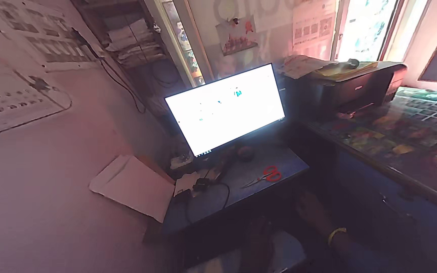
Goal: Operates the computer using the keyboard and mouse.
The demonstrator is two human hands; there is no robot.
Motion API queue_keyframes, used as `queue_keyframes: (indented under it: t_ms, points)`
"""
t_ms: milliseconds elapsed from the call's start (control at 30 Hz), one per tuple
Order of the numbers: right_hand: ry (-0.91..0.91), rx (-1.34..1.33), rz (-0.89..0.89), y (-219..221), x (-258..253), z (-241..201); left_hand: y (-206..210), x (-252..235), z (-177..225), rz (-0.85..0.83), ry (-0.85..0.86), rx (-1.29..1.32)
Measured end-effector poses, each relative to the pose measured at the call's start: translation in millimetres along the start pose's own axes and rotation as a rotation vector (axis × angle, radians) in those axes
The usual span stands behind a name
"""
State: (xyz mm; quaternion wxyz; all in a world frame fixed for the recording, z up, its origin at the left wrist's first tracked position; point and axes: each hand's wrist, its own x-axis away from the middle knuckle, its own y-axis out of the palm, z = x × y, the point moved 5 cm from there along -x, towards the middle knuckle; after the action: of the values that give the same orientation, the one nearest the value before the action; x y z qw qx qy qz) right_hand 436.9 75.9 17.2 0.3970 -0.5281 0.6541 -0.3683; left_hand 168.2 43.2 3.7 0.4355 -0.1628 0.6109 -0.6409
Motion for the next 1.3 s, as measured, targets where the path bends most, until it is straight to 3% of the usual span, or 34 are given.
queue_keyframes:
  t_ms: [100, 167, 200, 300, 467, 567, 833, 1200, 1300]
  points:
    - [0.006, -0.01, 0.001, 3, 1, 2, -14, -6, 6, -0.085, -0.086, -0.011]
    - [0.014, -0.008, 0.003, 1, 2, 3, -46, -9, 13, -0.245, -0.311, 0.03]
    - [0.024, 0.0, -0.01, 0, 2, 4, -55, -3, 7, -0.238, -0.403, 0.042]
    - [0.039, 0.008, -0.044, -3, 2, 2, -57, 38, -42, -0.03, -0.571, -0.056]
    - [0.025, -0.013, -0.055, -3, 6, -5, -72, 106, -119, 0.177, -0.869, -0.299]
    - [0.056, -0.008, -0.073, -5, 4, -6, -71, 124, -135, 0.263, -0.899, -0.257]
    - [-0.029, 0.044, 0.06, -1, -6, -3, -86, 117, -114, 0.348, -1.011, -0.282]
    - [-0.039, 0.025, 0.074, 3, -3, -1, -86, 117, -115, 0.271, -0.85, -0.329]
    - [-0.042, 0.019, 0.093, 1, -3, -1, -71, 98, -106, 0.234, -0.816, -0.353]
